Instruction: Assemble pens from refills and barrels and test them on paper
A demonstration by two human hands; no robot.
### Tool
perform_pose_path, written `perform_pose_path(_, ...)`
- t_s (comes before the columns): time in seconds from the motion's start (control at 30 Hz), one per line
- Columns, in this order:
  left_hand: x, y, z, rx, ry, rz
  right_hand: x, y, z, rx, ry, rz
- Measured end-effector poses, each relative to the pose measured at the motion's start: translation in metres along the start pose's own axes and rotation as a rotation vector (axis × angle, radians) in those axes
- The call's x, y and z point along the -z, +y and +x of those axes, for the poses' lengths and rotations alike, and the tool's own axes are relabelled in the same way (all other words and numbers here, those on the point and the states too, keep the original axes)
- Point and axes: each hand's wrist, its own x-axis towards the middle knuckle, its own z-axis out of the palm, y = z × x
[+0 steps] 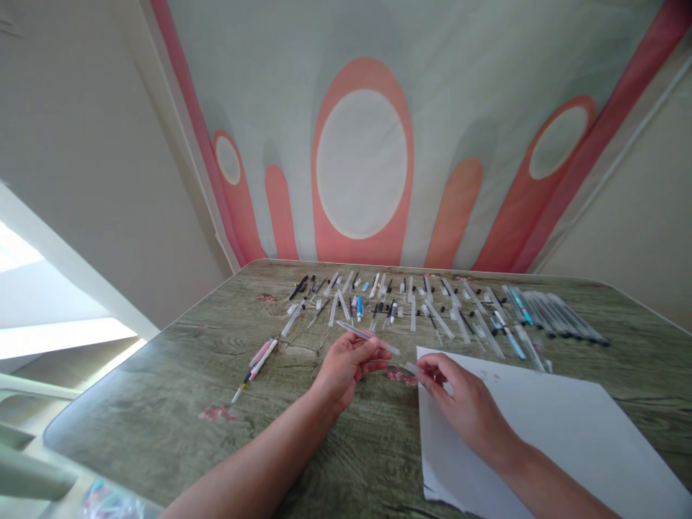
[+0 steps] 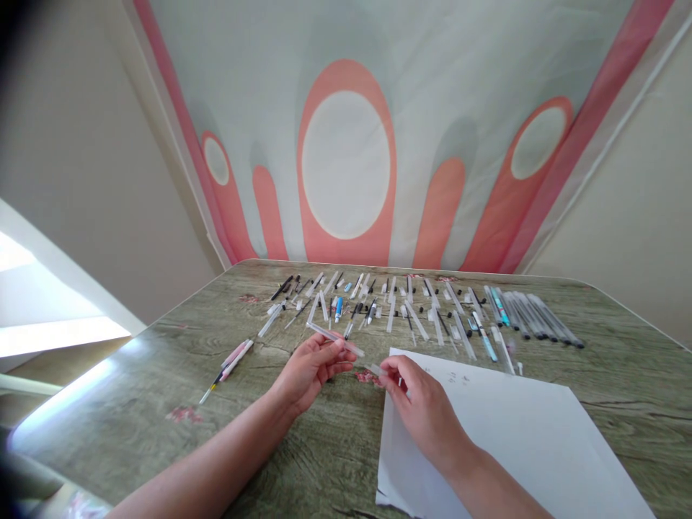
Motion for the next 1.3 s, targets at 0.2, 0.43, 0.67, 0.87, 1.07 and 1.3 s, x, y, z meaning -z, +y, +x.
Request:
perform_pose_path(0.2,0.007,0.009,0.005,-0.018,0.074,-0.017,-0.011,0.003,-0.006,0.125,-0.129,-0.103)
perform_pose_path(0.43,0.012,0.011,0.007,-0.065,0.085,-0.017,-0.017,-0.025,0.009,0.284,-0.182,-0.305)
perform_pose_path(0.67,0.021,0.013,0.012,-0.144,0.141,-0.030,-0.058,-0.053,0.046,0.555,-0.294,-0.521)
perform_pose_path(0.87,0.022,0.015,0.013,-0.123,0.161,-0.056,-0.054,-0.041,0.042,0.457,-0.240,-0.458)
perform_pose_path(1.07,0.007,0.012,0.002,0.061,0.066,-0.174,-0.004,-0.026,0.011,-0.018,-0.147,0.060)
perform_pose_path(1.3,-0.016,-0.007,-0.015,0.219,-0.063,-0.183,0.020,-0.021,-0.002,-0.313,-0.031,0.579)
